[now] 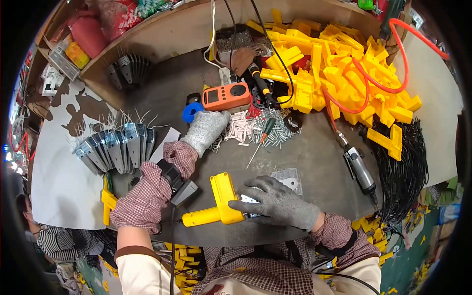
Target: Assemble a yellow plastic housing onto a metal component using an air-powered crimping tool and soldering iron.
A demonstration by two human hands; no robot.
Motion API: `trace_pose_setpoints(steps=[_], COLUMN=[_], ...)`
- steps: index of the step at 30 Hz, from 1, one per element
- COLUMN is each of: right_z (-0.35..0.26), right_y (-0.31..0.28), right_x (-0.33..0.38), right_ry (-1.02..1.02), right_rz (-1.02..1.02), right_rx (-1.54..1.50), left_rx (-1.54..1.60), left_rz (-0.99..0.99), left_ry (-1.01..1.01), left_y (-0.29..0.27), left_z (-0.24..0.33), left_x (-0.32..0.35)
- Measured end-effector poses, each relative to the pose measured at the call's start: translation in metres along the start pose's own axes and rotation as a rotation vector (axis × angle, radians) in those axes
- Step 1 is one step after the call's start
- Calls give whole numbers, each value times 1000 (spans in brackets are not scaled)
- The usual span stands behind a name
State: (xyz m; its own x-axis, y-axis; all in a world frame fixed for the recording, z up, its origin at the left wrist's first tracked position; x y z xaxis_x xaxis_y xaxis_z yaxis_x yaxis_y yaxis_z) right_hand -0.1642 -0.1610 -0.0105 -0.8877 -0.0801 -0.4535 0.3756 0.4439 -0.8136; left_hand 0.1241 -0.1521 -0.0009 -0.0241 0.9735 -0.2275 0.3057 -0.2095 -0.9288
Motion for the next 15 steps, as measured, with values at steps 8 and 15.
trace_pose_setpoints(steps=[8, 15], right_z=[0, 82], right_y=[-16, -56], right_x=[0, -34], right_ry=[9, 712], right_rz=[4, 147], right_rx=[60, 222], left_rx=[26, 65], left_rz=[-116, -111], left_ry=[113, 96], left_y=[-7, -17], left_z=[-21, -22], left_x=[-9, -11])
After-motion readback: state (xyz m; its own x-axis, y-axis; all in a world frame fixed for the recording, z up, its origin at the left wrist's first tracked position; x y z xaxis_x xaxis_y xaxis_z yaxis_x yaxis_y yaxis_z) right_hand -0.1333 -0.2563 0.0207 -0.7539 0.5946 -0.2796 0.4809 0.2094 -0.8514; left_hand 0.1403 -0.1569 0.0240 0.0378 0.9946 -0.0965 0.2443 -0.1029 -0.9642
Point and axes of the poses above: each hand's wrist, its own x-axis away from the middle knuckle, its own y-axis out of the palm, z = x × y, the point moved 1 cm from there along -x, towards the middle knuckle, and after that the axes turned 11 degrees about z, right-handed, at the moved point
